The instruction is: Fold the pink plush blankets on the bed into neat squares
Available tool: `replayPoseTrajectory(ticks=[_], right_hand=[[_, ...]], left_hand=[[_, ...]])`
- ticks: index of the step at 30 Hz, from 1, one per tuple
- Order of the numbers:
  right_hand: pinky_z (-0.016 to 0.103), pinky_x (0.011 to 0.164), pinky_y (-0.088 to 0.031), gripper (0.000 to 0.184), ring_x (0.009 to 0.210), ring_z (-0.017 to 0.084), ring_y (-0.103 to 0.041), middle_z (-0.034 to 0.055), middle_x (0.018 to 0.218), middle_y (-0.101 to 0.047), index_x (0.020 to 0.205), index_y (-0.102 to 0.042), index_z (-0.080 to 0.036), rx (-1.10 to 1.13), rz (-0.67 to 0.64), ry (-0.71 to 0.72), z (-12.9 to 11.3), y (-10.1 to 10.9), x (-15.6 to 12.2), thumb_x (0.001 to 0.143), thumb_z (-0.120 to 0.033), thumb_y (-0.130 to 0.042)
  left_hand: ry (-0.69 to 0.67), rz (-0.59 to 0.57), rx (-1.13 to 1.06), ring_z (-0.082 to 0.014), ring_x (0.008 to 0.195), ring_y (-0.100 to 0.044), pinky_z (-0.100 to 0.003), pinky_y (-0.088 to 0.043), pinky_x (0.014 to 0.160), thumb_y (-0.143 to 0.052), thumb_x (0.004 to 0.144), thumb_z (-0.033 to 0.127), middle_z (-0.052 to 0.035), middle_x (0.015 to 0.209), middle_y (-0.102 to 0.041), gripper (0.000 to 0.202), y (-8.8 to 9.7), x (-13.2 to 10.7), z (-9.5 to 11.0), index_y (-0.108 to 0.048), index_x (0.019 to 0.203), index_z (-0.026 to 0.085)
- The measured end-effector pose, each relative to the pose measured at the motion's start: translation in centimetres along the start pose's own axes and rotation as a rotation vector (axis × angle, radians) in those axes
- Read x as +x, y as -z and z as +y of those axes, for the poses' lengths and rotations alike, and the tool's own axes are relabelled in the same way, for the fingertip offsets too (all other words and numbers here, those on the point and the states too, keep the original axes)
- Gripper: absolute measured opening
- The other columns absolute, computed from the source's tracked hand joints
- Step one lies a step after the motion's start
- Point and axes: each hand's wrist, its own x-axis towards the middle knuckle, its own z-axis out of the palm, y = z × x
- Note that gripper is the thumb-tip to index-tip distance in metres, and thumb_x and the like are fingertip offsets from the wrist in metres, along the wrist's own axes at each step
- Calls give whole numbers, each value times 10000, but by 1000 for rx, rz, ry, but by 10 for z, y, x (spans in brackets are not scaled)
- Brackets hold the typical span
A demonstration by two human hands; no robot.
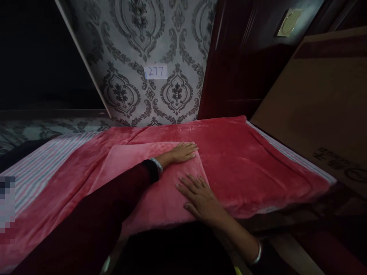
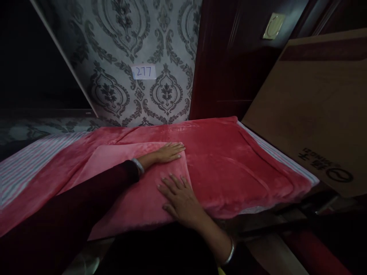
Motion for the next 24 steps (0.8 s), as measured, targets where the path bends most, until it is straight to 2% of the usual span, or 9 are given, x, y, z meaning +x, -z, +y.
replayPoseTrajectory(ticks=[6, 10, 14, 17, 20, 24], right_hand=[[639, 1265, -227, 653, 1601, 309, -162, -19, 1704, -289, 1623, -300, -419, 1, 59, -40, -8, -14, -22, 1015, -451, -536], [631, 1232, -314, 665, 1603, 310, -153, -7, 1694, -314, 1636, -270, -400, -25, 106, -26, -14, -25, -39, 1024, -468, -520], [606, 1209, -367, 684, 1606, 297, -140, 0, 1686, -337, 1639, -274, -355, -83, 180, -28, -21, -33, -51, 1015, -380, -554], [596, 1222, -352, 678, 1603, 291, -154, 9, 1676, -362, 1628, -316, -334, -105, 217, -39, -26, -35, -53, 1002, -340, -577], [613, 1241, -310, 644, 1600, 294, -167, 15, 1668, -380, 1608, -370, -327, -107, 234, -55, -28, -36, -52, 998, -332, -578], [634, 1245, -285, 641, 1600, 300, -165, 29, 1664, -388, 1601, -385, -314, -102, 259, -58, -29, -38, -51, 992, -333, -582]], left_hand=[[46, -9, -54, -177, 1589, -227, -375, -153, 1300, -268, 1061, 451, -66, 1697, -319, 617, 2, 22, -8, -354, 1612, 188], [79, -2, -82, -180, 1561, -306, -336, -205, 1287, -283, 1058, 420, -65, 1677, -361, 598, 5, 28, -7, -413, 1583, 167], [158, 118, -49, -190, 1506, -414, -346, -277, 1263, -290, 1063, 352, -58, 1614, -476, 532, 4, 29, -1, -513, 1523, 201], [179, 236, 27, -233, 1454, -477, -411, -334, 1231, -334, 1057, 320, -90, 1557, -544, 485, 6, 26, 6, -589, 1451, 199], [61, 315, 124, -257, 1346, -549, -458, -384, 1168, -386, 1036, 275, -101, 1402, -658, 406, 12, 17, 14, -690, 1296, 208], [-202, 226, 181, -242, 1193, -598, -434, -409, 1090, -423, 1014, 237, -99, 1197, -723, 336, 20, -3, 26, -732, 1138, 198]])
